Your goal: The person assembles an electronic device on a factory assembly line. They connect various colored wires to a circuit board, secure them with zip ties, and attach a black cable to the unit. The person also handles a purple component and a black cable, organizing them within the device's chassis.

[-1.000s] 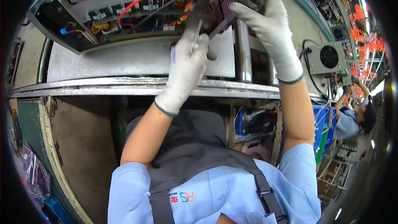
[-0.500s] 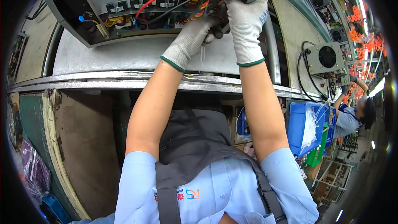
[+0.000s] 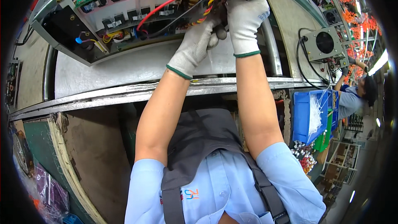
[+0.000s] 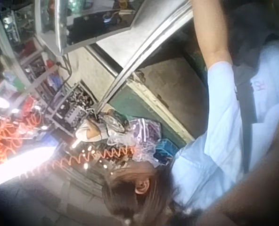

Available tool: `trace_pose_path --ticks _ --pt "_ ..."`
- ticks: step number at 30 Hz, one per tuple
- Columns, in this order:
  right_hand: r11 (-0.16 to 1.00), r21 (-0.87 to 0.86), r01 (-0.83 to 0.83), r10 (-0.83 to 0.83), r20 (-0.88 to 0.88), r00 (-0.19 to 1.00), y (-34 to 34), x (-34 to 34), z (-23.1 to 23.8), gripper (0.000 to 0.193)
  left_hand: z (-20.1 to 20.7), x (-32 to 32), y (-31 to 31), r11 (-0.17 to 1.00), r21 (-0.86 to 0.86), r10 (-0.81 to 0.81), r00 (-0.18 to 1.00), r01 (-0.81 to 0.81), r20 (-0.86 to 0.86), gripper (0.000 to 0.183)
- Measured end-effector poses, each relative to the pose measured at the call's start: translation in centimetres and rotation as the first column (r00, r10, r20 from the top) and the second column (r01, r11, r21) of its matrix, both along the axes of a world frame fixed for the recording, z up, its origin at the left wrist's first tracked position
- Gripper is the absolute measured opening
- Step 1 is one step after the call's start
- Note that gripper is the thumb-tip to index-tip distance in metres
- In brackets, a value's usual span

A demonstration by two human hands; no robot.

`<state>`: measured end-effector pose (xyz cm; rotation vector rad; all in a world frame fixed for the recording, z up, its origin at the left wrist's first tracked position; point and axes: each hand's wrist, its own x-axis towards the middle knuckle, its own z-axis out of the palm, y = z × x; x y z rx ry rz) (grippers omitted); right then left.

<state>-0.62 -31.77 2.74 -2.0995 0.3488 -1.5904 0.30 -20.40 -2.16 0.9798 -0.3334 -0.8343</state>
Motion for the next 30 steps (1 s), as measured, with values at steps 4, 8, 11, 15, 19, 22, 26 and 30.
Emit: trace_pose_path --ticks 4,8,11,15,19,22,26,30 --pt "0.991 0.135 -0.028 0.064 -0.273 0.96 0.4 -1.1 0.8 0.063 -0.4 -0.5 -0.2 0.993 -0.092 0.08 0.991 -0.071 0.104 0.028" --pt "0.956 0.094 -0.279 0.282 -0.021 0.959 0.2 -4.0 0.4 0.043 1.2 -2.9 1.8 0.996 -0.021 0.089 0.995 -0.088 0.046 0.025" --pt "0.782 0.435 -0.446 0.554 -0.157 0.818 1.6 -11.5 -1.3 0.049 1.9 -6.3 4.5 0.974 0.223 -0.025 0.967 -0.033 0.254 0.024" --pt "0.552 0.666 -0.502 0.814 -0.299 0.498 3.1 -16.7 -1.2 0.011 2.5 -9.3 6.7 0.744 0.622 -0.468 0.855 0.245 0.223 0.034" --pt "0.472 0.717 -0.513 0.863 -0.26 0.432 3.1 -18.2 -0.1 0.012 2.8 -11.0 7.5 0.858 0.437 -0.409 0.874 0.27 0.262 0.036" --pt "0.46 0.722 -0.516 0.879 -0.289 0.379 3.6 -18.4 -0.4 0.01 1.5 -11.5 8.4 0.887 0.374 -0.374 0.895 0.27 0.243 0.034" --pt "0.667 0.557 -0.495 0.745 -0.523 0.415 4.1 -17.7 1.5 0.009 2.9 -10.7 9.8 0.837 0.448 -0.437 0.876 0.313 0.205 0.03" --pt "0.564 0.705 -0.431 0.703 -0.135 0.698 1.2 -18.2 2.9 0.024 2.8 -6.4 13.7 0.795 0.428 0.16 0.83 -0.429 0.534 0.03"
